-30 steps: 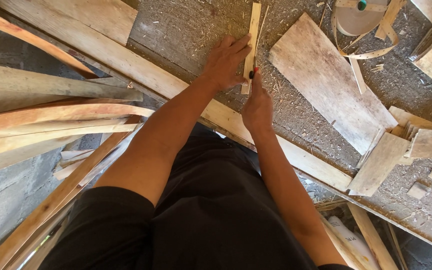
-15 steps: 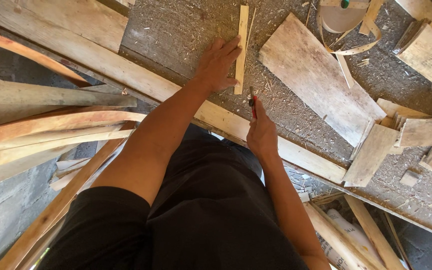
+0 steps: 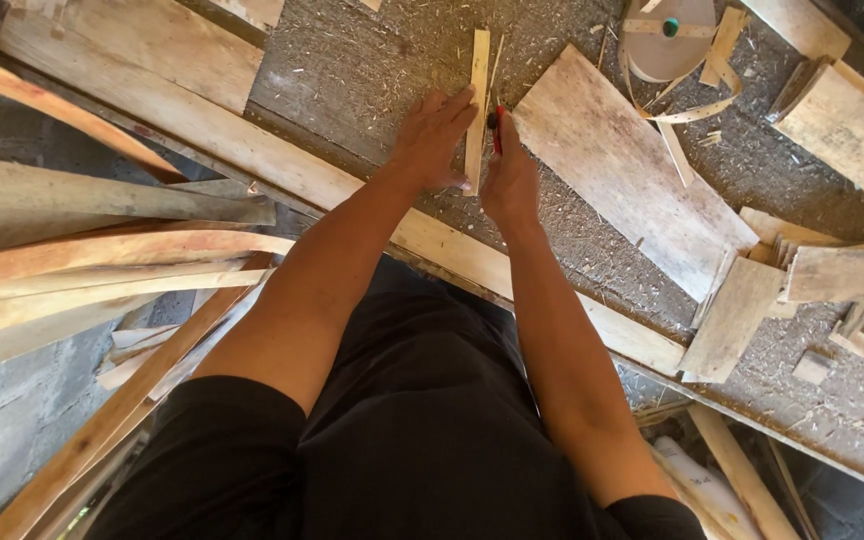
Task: Arranging and trimming small wood pieces to fit into a wooden frame.
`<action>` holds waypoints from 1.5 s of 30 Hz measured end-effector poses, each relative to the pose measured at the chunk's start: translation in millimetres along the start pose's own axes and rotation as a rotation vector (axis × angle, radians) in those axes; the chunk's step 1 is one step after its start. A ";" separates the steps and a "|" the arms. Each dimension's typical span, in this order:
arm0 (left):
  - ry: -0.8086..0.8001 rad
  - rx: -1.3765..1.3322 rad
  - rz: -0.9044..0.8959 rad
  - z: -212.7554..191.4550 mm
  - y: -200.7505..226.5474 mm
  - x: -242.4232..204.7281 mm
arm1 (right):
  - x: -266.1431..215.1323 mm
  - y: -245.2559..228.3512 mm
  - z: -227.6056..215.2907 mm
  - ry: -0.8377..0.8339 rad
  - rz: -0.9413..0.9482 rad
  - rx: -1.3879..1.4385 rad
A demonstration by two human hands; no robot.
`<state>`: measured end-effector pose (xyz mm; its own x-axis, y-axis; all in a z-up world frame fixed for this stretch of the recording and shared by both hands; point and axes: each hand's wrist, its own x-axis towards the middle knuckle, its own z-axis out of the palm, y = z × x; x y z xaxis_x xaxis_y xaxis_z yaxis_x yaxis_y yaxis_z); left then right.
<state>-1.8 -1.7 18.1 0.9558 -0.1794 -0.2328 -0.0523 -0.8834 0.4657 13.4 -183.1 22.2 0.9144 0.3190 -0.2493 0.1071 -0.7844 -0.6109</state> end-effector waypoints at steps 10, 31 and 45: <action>-0.055 0.094 -0.077 -7.7 15.2 3.9 | -31.6 -18.0 -37.1 -0.080 0.200 -0.003; 0.018 0.041 -0.074 7.6 8.7 6.1 | -15.7 -10.1 10.5 0.052 -0.106 0.024; -0.001 0.098 -0.045 5.2 4.7 4.7 | -18.9 -36.6 6.0 -0.054 0.081 -0.004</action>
<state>1.0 -9.0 14.7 0.9575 -0.1388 -0.2529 -0.0370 -0.9285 0.3694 -10.1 -157.2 44.8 0.8978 0.2823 -0.3380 0.0353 -0.8111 -0.5838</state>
